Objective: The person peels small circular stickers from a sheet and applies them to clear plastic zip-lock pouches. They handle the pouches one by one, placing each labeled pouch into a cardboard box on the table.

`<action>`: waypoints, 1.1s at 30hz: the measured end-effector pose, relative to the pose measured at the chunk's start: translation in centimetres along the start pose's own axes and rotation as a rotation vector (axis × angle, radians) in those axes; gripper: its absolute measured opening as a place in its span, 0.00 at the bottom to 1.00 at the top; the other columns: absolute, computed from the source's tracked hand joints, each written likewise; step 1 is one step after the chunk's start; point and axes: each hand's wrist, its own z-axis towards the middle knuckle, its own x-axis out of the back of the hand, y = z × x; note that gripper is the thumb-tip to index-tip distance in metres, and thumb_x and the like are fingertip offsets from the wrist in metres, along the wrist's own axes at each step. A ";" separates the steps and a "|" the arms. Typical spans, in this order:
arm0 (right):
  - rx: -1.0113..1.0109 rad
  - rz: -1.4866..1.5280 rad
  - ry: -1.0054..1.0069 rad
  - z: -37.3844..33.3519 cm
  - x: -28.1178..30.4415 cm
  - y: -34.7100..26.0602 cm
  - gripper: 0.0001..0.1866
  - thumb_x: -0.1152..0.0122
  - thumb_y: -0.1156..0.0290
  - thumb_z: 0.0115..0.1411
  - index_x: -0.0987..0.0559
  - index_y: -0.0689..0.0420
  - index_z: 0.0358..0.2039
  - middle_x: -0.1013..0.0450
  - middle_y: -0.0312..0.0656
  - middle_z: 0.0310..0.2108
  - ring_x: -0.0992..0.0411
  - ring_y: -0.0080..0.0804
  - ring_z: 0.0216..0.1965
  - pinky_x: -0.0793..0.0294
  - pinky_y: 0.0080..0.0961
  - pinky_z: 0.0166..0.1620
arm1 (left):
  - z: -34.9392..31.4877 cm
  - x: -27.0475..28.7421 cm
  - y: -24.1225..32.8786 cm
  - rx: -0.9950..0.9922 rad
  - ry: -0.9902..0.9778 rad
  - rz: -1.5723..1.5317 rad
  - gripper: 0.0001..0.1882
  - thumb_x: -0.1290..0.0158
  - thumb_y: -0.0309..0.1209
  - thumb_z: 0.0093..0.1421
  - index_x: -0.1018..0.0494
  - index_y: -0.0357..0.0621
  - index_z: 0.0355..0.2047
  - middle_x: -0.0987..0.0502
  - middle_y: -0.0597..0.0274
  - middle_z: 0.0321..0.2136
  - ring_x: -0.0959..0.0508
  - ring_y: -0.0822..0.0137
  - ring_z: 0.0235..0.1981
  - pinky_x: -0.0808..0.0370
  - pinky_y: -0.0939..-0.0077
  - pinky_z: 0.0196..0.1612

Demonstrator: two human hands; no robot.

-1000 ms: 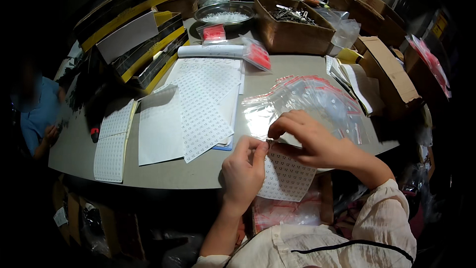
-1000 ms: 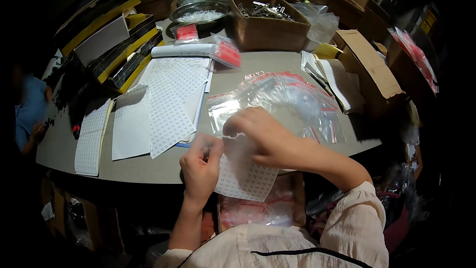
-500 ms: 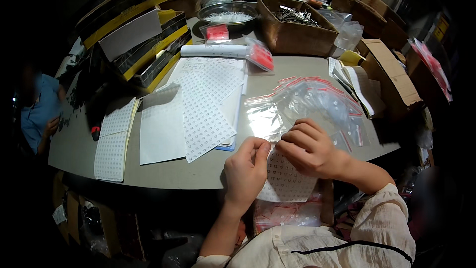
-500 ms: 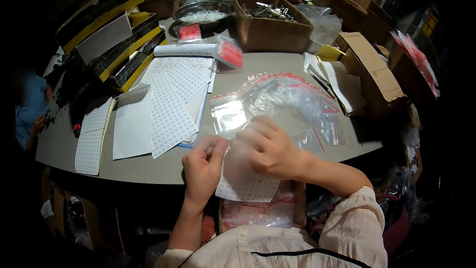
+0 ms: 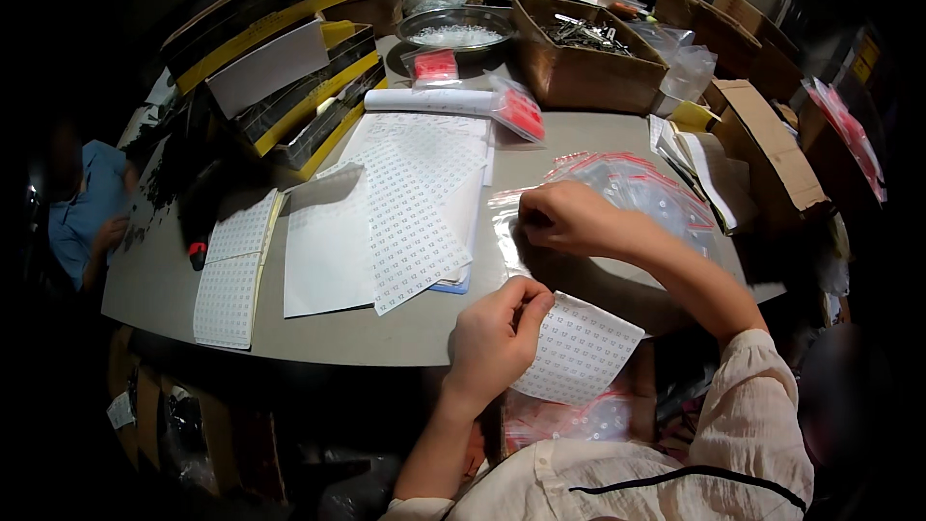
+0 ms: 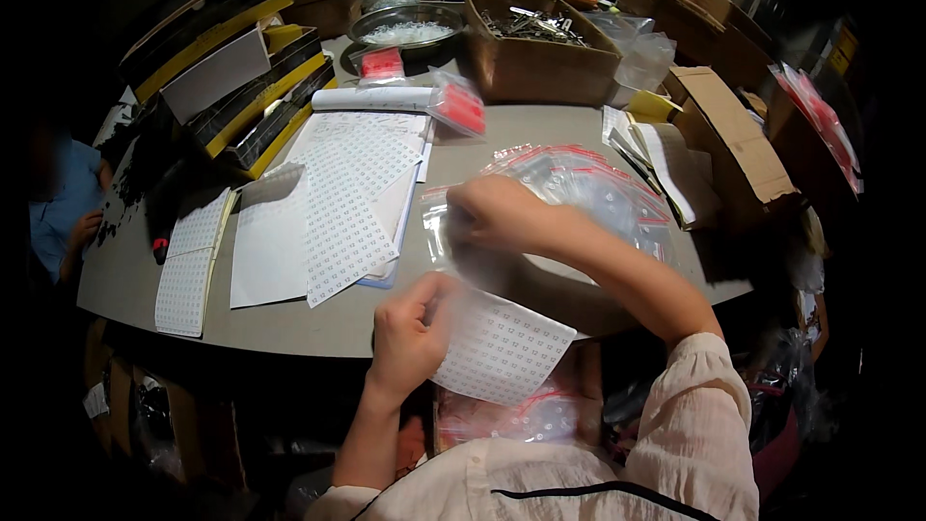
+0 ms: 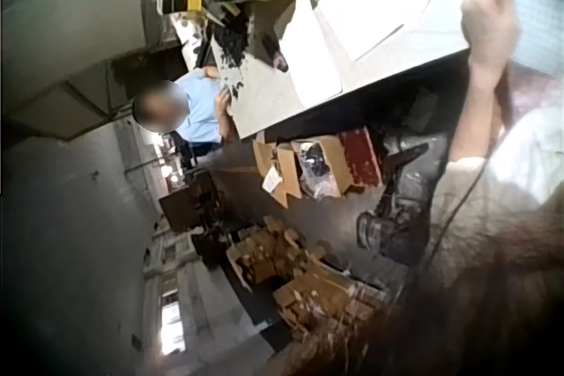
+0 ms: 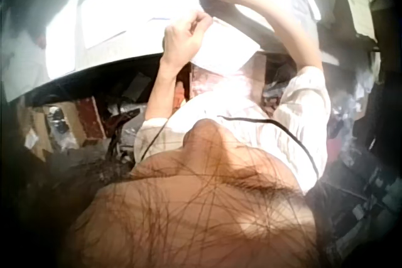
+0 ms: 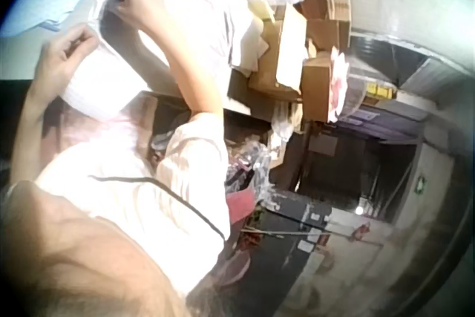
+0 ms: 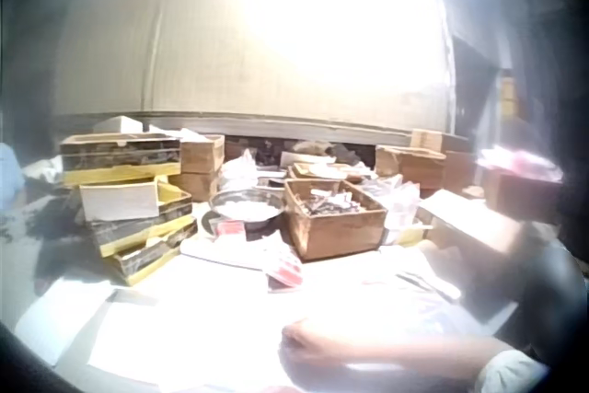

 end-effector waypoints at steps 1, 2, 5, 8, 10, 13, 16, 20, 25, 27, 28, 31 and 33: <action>0.002 -0.044 0.057 0.0 -0.9 0.7 0.13 0.33 0.65 0.60 0.23 0.62 0.36 0.24 0.52 0.28 0.25 0.50 0.30 0.26 0.39 0.36 | 0.0 0.0 -0.3 -0.005 0.007 -0.001 0.07 0.41 0.31 0.66 0.21 0.41 0.36 0.20 0.52 0.23 0.19 0.57 0.22 0.26 0.68 0.27; -0.002 -0.092 0.115 -0.2 -1.4 1.5 0.13 0.33 0.65 0.60 0.23 0.62 0.36 0.24 0.52 0.28 0.25 0.51 0.30 0.25 0.40 0.36 | -0.1 -0.1 -0.4 -0.014 0.012 -0.009 0.07 0.41 0.32 0.66 0.21 0.41 0.36 0.20 0.52 0.23 0.19 0.57 0.23 0.26 0.67 0.27; -0.208 0.055 0.025 -0.7 0.4 1.8 0.18 0.29 0.62 0.60 0.24 0.63 0.37 0.23 0.51 0.30 0.23 0.45 0.32 0.24 0.39 0.35 | -0.4 0.2 -0.3 0.025 0.036 -0.021 0.07 0.41 0.32 0.66 0.22 0.40 0.36 0.20 0.52 0.23 0.19 0.57 0.23 0.26 0.67 0.27; -0.315 0.161 0.001 -2.2 1.3 3.7 0.19 0.26 0.63 0.59 0.25 0.64 0.39 0.23 0.44 0.30 0.23 0.34 0.32 0.24 0.35 0.35 | -0.4 0.0 -0.1 0.021 0.037 0.004 0.07 0.41 0.31 0.66 0.22 0.40 0.36 0.20 0.53 0.23 0.19 0.58 0.22 0.26 0.68 0.27; -0.320 0.249 0.027 -3.2 1.5 4.4 0.17 0.28 0.66 0.60 0.25 0.63 0.40 0.24 0.41 0.32 0.24 0.30 0.33 0.24 0.32 0.35 | -0.3 -0.1 0.1 0.023 0.037 0.002 0.06 0.41 0.30 0.65 0.22 0.40 0.36 0.20 0.54 0.22 0.19 0.60 0.22 0.26 0.70 0.26; -0.088 0.508 0.029 -3.6 1.8 4.2 0.13 0.31 0.72 0.61 0.26 0.62 0.40 0.24 0.38 0.34 0.26 0.26 0.35 0.24 0.29 0.38 | -0.2 -0.1 0.0 0.035 0.035 0.011 0.06 0.40 0.30 0.65 0.21 0.40 0.36 0.20 0.55 0.22 0.18 0.63 0.22 0.26 0.72 0.26; -0.025 0.378 -0.047 -2.4 2.2 2.1 0.12 0.35 0.76 0.60 0.26 0.61 0.43 0.25 0.39 0.35 0.27 0.27 0.36 0.25 0.28 0.40 | -0.3 -0.1 -0.6 0.024 0.044 0.004 0.05 0.40 0.29 0.65 0.22 0.40 0.36 0.20 0.56 0.23 0.18 0.66 0.22 0.26 0.73 0.26; 0.181 -0.046 0.064 -0.8 0.6 1.7 0.13 0.34 0.74 0.57 0.28 0.61 0.40 0.25 0.48 0.33 0.25 0.47 0.35 0.26 0.40 0.38 | -0.1 -0.2 -0.2 0.001 0.063 -0.019 0.04 0.43 0.24 0.64 0.23 0.34 0.34 0.22 0.60 0.21 0.24 0.77 0.21 0.30 0.79 0.26; -0.127 -0.257 0.181 -1.1 0.4 4.5 0.16 0.31 0.70 0.56 0.28 0.60 0.40 0.24 0.53 0.33 0.25 0.55 0.35 0.28 0.47 0.38 | 0.0 -0.6 0.4 0.004 0.158 -0.012 0.04 0.43 0.25 0.64 0.23 0.36 0.33 0.26 0.60 0.17 0.29 0.77 0.17 0.33 0.77 0.23; -0.178 -0.257 0.223 -2.3 1.8 3.7 0.17 0.28 0.69 0.56 0.27 0.60 0.40 0.24 0.51 0.31 0.25 0.54 0.33 0.26 0.45 0.38 | -0.1 -0.4 0.5 0.039 0.167 0.008 0.04 0.43 0.26 0.65 0.23 0.37 0.34 0.25 0.59 0.18 0.26 0.73 0.18 0.31 0.75 0.23; -0.107 -0.130 0.266 -3.1 2.2 2.9 0.16 0.28 0.70 0.56 0.26 0.61 0.40 0.24 0.50 0.31 0.25 0.53 0.32 0.26 0.44 0.37 | -0.1 -0.3 0.6 0.065 0.154 0.022 0.05 0.42 0.27 0.65 0.23 0.38 0.35 0.22 0.57 0.20 0.22 0.69 0.20 0.29 0.73 0.25; 0.082 0.233 0.293 -5.6 1.8 -0.7 0.16 0.31 0.77 0.54 0.24 0.60 0.43 0.25 0.47 0.32 0.26 0.51 0.34 0.25 0.42 0.40 | -0.3 -0.4 -0.1 0.068 0.210 0.031 0.05 0.43 0.27 0.66 0.23 0.38 0.34 0.28 0.60 0.16 0.30 0.74 0.17 0.35 0.74 0.22; 0.193 0.249 0.276 -7.1 1.8 -4.1 0.15 0.33 0.80 0.54 0.23 0.60 0.43 0.25 0.46 0.36 0.25 0.48 0.39 0.25 0.38 0.44 | -0.3 -0.7 -0.2 0.075 0.206 0.040 0.05 0.43 0.27 0.66 0.23 0.38 0.34 0.28 0.60 0.16 0.30 0.73 0.18 0.35 0.74 0.22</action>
